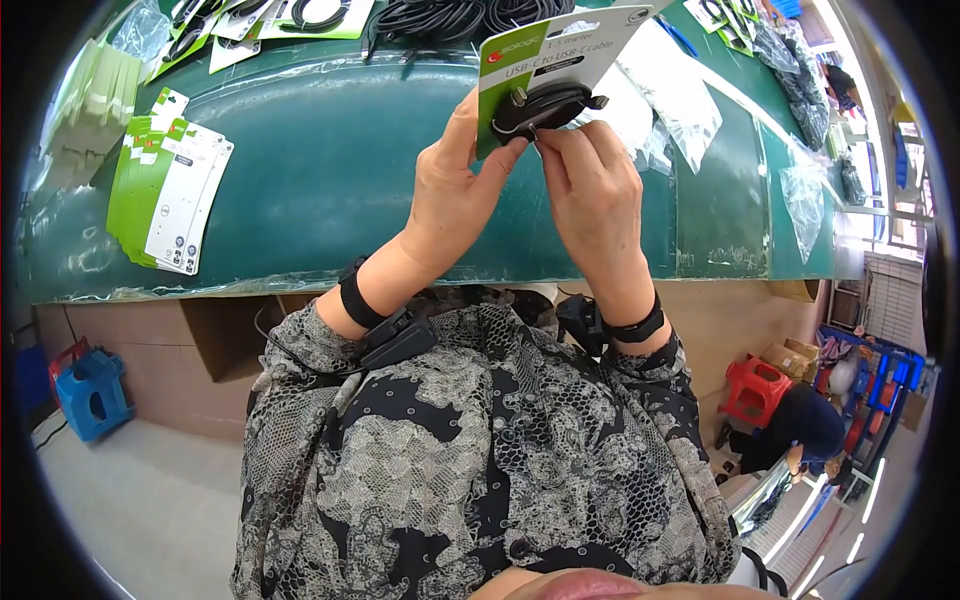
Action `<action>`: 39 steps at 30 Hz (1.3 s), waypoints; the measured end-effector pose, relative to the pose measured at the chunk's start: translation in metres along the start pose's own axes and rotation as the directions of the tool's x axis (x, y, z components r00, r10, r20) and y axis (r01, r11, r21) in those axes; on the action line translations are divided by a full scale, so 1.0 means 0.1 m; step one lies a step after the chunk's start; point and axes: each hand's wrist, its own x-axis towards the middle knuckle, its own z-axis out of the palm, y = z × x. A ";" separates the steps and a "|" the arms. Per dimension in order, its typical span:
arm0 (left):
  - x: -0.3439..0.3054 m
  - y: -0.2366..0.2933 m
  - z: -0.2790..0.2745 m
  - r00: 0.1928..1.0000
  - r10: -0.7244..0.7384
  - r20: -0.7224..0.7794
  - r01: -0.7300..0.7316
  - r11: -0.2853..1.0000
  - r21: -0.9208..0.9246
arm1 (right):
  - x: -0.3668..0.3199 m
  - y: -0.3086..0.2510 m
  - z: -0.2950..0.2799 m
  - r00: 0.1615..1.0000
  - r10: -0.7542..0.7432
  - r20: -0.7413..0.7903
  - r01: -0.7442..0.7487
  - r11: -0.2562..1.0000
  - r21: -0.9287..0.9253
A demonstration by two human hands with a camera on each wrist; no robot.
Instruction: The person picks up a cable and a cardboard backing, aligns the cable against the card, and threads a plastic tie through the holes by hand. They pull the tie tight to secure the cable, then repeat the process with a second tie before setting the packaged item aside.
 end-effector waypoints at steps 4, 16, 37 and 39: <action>0.01 -0.01 0.00 1.000 -0.012 -0.002 0.012 1.000 -0.008 | -0.01 0.00 0.04 1.000 -0.018 -0.006 0.018 1.000 -0.006; 0.02 -0.07 0.00 0.995 0.096 -0.009 -0.095 0.993 0.067 | 0.00 -0.01 0.07 1.000 0.007 -0.005 -0.007 1.000 0.014; 0.08 0.21 -0.20 0.728 0.651 0.217 -0.686 0.692 0.225 | -0.49 0.03 -0.63 0.962 0.114 0.246 -0.217 0.868 0.447; 0.08 0.19 -0.19 0.717 0.663 0.216 -0.697 0.675 0.242 | -0.53 0.07 -0.65 0.951 0.115 0.285 -0.251 0.826 0.505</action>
